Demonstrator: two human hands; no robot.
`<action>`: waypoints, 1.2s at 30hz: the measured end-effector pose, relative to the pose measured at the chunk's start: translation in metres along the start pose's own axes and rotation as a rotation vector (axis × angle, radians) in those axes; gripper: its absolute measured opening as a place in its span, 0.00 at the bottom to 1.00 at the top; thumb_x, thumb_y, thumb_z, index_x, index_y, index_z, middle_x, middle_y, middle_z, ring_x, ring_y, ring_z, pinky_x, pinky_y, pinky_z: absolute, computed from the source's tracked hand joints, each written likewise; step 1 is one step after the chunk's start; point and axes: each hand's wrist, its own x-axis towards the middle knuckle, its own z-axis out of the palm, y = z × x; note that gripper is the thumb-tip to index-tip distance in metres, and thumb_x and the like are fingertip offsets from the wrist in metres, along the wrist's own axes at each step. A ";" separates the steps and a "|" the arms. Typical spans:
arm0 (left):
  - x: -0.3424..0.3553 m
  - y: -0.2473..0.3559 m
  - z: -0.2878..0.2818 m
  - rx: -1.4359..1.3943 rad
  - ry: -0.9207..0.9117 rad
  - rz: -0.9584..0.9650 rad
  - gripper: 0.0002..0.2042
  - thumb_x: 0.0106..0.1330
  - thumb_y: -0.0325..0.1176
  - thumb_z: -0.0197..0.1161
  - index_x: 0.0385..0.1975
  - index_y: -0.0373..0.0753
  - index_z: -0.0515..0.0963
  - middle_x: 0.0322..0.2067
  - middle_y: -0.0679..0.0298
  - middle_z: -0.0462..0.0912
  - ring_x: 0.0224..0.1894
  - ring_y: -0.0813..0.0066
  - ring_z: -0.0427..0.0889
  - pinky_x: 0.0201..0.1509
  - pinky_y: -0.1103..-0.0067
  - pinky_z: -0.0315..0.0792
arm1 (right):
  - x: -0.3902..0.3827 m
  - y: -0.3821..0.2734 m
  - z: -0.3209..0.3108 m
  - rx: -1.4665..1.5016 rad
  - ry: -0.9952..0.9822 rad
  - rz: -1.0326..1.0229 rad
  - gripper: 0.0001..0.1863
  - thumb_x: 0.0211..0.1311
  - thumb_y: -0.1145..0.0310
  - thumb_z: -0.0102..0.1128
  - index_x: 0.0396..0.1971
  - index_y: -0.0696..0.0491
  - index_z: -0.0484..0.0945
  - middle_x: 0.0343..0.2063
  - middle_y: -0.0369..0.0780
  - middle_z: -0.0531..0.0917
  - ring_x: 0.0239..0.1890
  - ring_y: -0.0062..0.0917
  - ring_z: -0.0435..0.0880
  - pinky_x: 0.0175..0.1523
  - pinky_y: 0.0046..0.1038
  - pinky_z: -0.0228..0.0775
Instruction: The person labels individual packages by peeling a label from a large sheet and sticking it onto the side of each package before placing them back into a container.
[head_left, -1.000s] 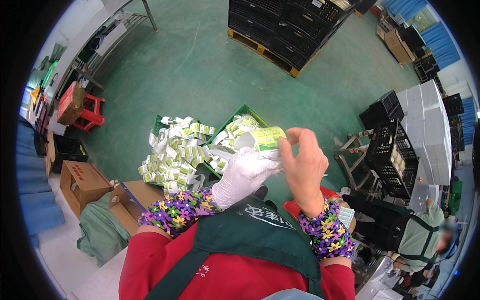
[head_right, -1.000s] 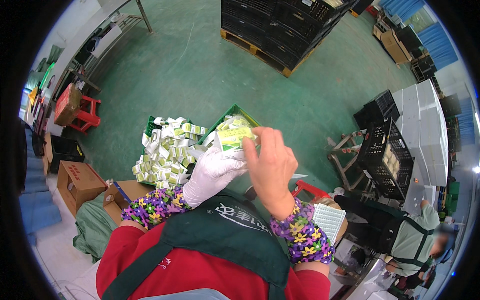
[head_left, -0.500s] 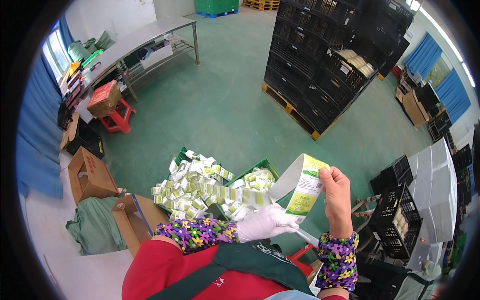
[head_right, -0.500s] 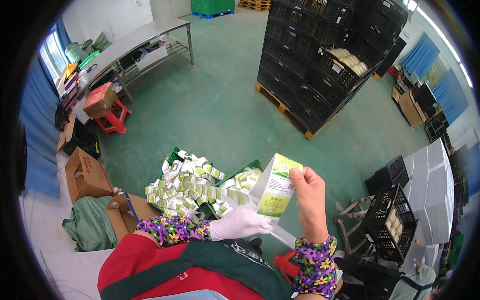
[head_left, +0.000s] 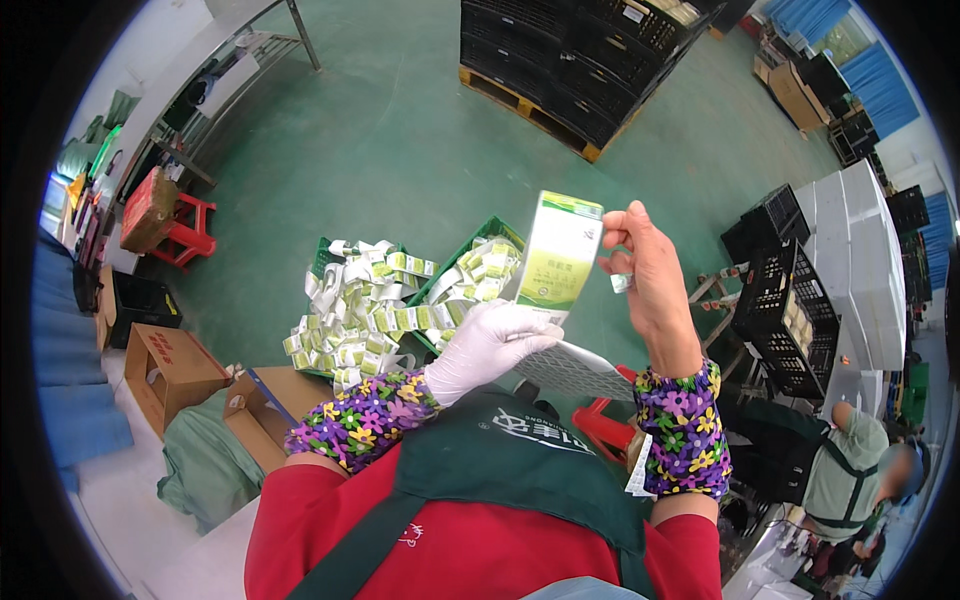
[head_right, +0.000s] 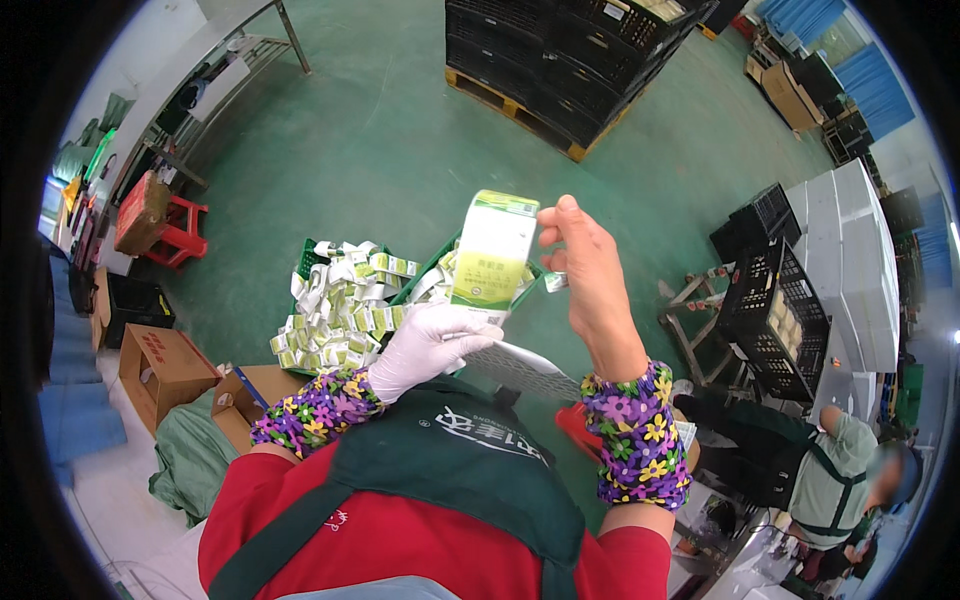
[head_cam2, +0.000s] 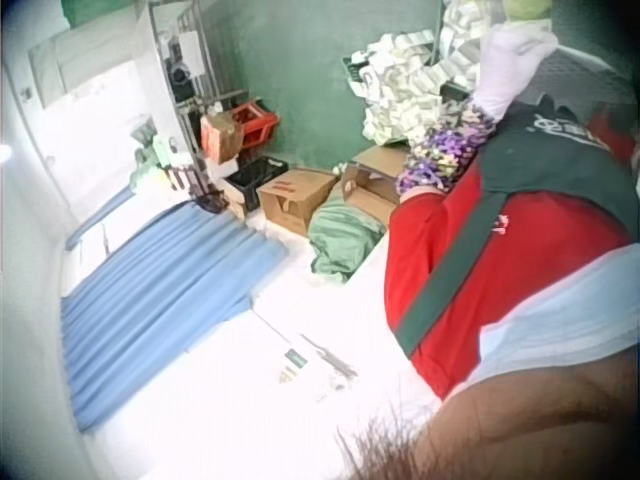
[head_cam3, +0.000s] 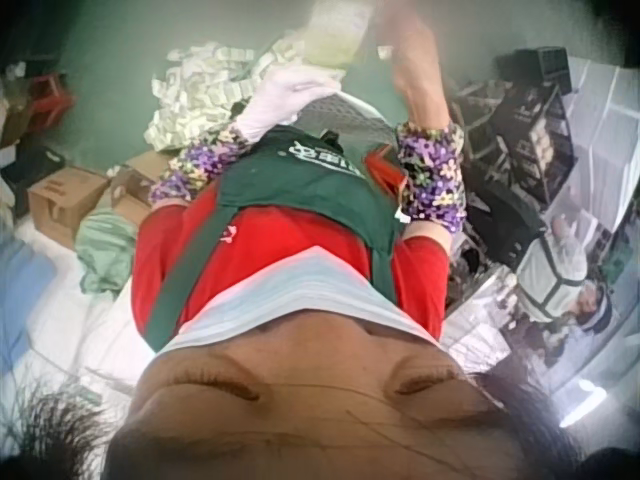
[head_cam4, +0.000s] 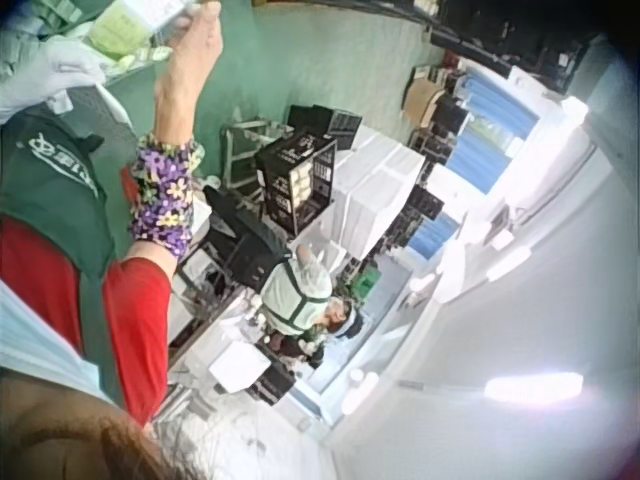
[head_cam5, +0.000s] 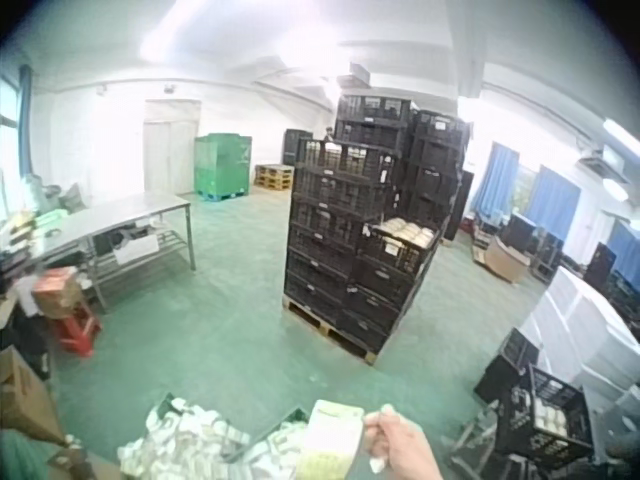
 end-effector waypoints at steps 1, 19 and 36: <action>0.000 -0.003 -0.001 -0.006 0.011 0.016 0.07 0.61 0.32 0.69 0.35 0.38 0.85 0.32 0.59 0.87 0.35 0.66 0.86 0.39 0.75 0.77 | -0.006 -0.002 0.001 -0.017 0.050 -0.006 0.15 0.70 0.59 0.56 0.43 0.55 0.80 0.34 0.31 0.77 0.28 0.13 0.67 0.35 0.18 0.61; 0.003 -0.010 0.001 0.067 0.028 0.100 0.08 0.58 0.32 0.71 0.37 0.42 0.86 0.35 0.61 0.86 0.37 0.60 0.82 0.40 0.68 0.75 | -0.039 0.023 0.024 -0.274 -0.142 -0.208 0.15 0.59 0.80 0.60 0.47 0.61 0.74 0.40 0.35 0.79 0.37 0.15 0.77 0.47 0.21 0.71; 0.006 -0.016 -0.003 0.413 0.211 0.523 0.08 0.59 0.37 0.70 0.36 0.44 0.86 0.32 0.63 0.86 0.30 0.61 0.80 0.36 0.68 0.73 | -0.037 0.015 0.013 -0.728 -0.153 -0.363 0.16 0.58 0.79 0.58 0.48 0.59 0.74 0.43 0.39 0.76 0.40 0.22 0.75 0.49 0.25 0.70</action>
